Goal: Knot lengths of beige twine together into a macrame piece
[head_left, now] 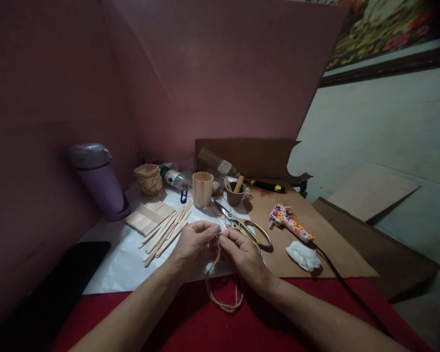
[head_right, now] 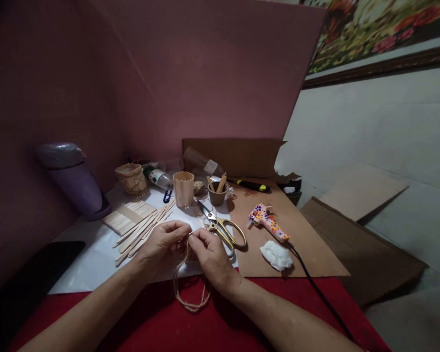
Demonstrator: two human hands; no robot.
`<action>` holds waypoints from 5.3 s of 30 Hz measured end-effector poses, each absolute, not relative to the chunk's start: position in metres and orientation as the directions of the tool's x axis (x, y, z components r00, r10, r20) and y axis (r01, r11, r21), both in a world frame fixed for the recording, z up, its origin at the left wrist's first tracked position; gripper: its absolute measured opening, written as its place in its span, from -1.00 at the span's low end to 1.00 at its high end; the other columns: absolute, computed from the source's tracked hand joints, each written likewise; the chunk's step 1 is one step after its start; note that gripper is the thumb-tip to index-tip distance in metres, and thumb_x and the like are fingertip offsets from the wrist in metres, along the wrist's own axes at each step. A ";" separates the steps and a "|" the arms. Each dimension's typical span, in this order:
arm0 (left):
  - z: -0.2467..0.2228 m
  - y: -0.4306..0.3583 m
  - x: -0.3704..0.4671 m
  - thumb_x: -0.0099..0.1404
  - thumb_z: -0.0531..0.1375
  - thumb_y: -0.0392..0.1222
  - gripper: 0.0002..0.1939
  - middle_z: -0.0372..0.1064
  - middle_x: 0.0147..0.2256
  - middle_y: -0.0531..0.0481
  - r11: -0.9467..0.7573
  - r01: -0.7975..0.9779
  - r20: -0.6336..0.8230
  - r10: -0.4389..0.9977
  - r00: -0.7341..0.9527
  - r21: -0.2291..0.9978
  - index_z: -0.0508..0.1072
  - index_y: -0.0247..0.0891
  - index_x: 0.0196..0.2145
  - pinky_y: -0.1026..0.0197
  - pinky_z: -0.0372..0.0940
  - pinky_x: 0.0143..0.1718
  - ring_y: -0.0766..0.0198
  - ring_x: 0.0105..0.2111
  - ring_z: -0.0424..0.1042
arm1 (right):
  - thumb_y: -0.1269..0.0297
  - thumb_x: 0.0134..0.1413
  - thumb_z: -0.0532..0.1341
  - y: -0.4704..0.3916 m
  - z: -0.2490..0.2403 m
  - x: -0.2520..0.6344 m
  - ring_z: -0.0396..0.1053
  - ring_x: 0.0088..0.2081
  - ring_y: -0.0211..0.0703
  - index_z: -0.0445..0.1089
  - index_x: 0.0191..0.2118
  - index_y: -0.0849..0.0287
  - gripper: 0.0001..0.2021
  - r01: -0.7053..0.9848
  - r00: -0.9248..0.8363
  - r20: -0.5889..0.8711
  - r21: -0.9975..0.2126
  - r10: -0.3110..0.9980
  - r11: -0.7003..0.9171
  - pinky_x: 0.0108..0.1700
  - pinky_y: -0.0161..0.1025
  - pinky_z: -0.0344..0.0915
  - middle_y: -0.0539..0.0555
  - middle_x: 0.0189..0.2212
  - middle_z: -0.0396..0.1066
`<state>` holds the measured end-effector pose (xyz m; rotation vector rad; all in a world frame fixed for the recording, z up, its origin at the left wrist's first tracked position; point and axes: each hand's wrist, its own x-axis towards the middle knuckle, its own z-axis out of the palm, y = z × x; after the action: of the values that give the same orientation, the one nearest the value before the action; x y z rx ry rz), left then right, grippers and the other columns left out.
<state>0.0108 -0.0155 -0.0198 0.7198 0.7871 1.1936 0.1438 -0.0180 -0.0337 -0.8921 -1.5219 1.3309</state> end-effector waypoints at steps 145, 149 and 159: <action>0.001 -0.002 -0.021 0.20 0.16 -0.30 -0.86 0.38 -0.53 -0.02 -0.150 -0.496 0.038 0.973 -0.229 0.855 0.34 -0.35 -0.50 0.39 0.20 -0.63 0.39 -0.61 0.34 | 0.38 0.14 0.12 0.000 0.002 0.185 0.28 -0.44 -0.20 0.46 -0.45 0.20 -0.79 0.872 -0.351 0.360 -0.210 0.864 0.442 -0.44 -0.25 -0.05 0.12 -0.45 0.39; 0.001 -0.001 -0.022 0.24 0.11 -0.34 -0.84 0.39 -0.50 -0.06 -0.143 -0.490 0.017 0.967 -0.253 0.860 0.33 -0.36 -0.51 0.40 0.19 -0.66 0.39 -0.62 0.33 | 0.38 0.04 0.21 -0.002 0.005 0.184 0.29 -0.43 -0.20 0.44 -0.47 0.20 -0.88 0.890 -0.291 0.398 -0.221 0.870 0.399 -0.44 -0.26 -0.05 0.10 -0.42 0.39; -0.001 0.004 -0.030 0.29 0.01 -0.40 -0.77 0.34 -0.54 -0.02 -0.115 -0.526 -0.041 0.960 -0.277 0.843 0.31 -0.37 -0.52 0.41 0.20 -0.66 0.41 -0.63 0.33 | 0.47 0.03 0.18 0.002 0.000 0.190 0.26 -0.44 -0.28 0.35 -0.43 0.22 -0.93 0.763 -0.401 0.325 -0.398 0.856 0.509 -0.41 -0.33 0.04 0.04 -0.47 0.36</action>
<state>-0.0296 0.0043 -0.0014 0.6542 0.9420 1.6544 0.1896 0.0024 0.0004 -1.3245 -2.2648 0.2538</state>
